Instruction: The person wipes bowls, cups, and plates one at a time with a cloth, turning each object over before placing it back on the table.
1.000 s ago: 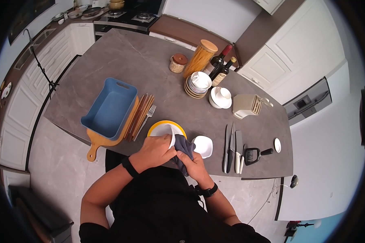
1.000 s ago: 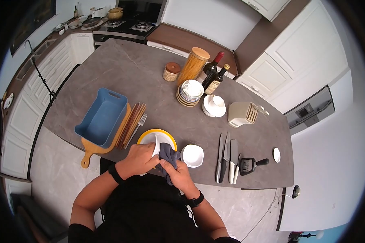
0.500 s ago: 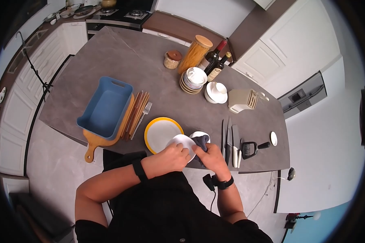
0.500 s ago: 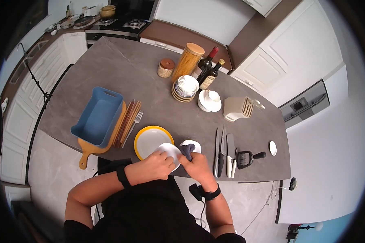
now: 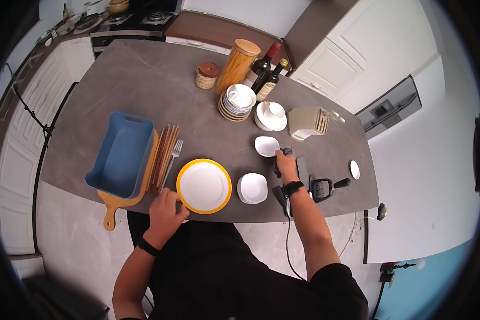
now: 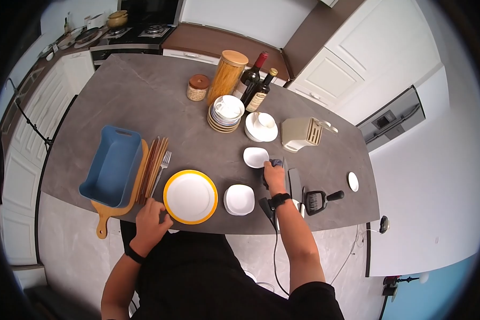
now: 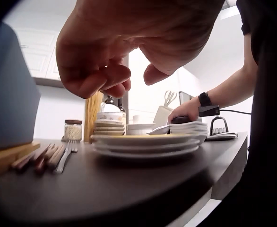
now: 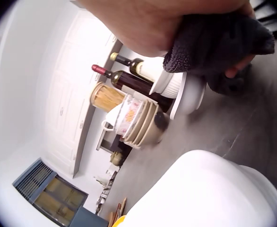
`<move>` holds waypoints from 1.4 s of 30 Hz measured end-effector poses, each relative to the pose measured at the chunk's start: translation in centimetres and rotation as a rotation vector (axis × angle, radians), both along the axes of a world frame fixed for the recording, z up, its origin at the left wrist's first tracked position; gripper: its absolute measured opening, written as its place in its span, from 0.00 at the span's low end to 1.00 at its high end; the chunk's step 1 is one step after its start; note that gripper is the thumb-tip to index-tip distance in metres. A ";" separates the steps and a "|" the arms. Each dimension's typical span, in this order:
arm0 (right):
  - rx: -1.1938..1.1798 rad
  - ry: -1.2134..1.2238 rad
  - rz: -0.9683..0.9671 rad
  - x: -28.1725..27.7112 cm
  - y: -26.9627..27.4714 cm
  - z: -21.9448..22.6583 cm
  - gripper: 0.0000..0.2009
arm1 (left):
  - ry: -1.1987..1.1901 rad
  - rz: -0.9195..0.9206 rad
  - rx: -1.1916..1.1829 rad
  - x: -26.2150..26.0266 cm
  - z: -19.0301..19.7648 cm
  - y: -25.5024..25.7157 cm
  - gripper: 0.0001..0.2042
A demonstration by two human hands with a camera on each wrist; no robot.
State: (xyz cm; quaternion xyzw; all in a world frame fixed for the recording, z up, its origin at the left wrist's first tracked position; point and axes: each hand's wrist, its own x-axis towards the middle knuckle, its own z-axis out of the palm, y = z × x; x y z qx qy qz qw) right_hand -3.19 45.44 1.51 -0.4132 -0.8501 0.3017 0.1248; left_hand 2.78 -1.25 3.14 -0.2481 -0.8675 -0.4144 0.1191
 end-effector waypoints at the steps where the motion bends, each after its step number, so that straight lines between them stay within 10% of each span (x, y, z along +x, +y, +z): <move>1: -0.028 -0.016 -0.029 -0.2 -0.1 -0.3 0.31 | -0.023 0.018 -0.003 0.3 -0.8 -0.4 0.13; 21: 0.128 -0.038 0.112 5.0 -3.6 3.8 0.33 | -0.098 0.026 -0.076 0.4 -5.6 -1.1 0.12; 31: 0.502 0.208 0.931 12.0 -12.8 9.9 0.21 | -0.153 0.024 -0.046 0.5 -5.2 -0.9 0.11; 42: 0.544 0.003 1.149 13.5 -11.9 6.9 0.20 | -0.224 -0.035 0.040 1.2 -4.3 -1.3 0.09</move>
